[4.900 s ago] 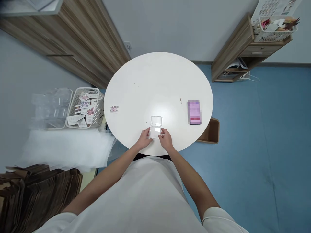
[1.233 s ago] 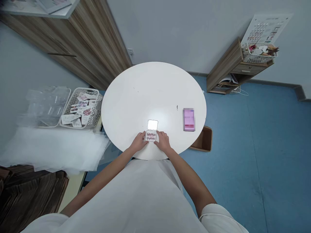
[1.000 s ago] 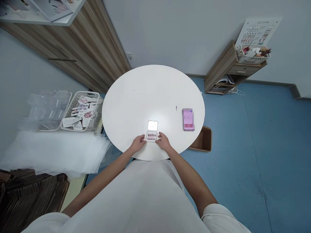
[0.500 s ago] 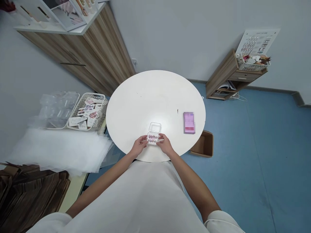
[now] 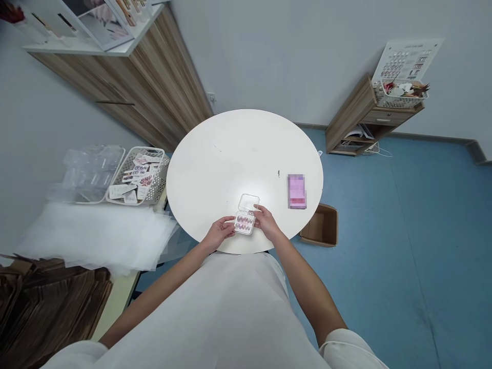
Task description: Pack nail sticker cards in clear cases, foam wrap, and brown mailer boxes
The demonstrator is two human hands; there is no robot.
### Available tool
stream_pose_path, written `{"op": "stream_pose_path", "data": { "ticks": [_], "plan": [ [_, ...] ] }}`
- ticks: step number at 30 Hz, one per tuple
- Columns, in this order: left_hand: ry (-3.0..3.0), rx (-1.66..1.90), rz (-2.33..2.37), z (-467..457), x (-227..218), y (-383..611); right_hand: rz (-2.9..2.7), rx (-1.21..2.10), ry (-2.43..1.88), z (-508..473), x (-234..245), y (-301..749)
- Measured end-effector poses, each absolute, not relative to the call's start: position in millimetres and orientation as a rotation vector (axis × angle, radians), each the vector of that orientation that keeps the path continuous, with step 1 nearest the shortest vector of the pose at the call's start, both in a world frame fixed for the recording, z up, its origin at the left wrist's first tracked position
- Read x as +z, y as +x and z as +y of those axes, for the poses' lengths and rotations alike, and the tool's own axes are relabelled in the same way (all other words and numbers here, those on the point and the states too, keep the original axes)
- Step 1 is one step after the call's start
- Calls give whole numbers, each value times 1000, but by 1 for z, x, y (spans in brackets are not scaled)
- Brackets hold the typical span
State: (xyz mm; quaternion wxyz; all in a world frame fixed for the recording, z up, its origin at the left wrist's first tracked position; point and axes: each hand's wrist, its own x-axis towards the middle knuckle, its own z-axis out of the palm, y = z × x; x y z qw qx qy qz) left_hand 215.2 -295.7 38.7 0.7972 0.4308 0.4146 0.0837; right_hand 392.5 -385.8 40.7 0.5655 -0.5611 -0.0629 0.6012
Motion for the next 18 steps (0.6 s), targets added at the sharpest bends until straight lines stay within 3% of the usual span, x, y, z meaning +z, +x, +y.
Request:
{"op": "stream_pose_path", "data": {
  "ticks": [10,18],
  "plan": [
    [759,195,908,-298,46,223,-268,1443,-1167,-391,48,399],
    [862,193,971,-303,48,229,-373,1328,-1351,-392,51,394]
  ]
}}
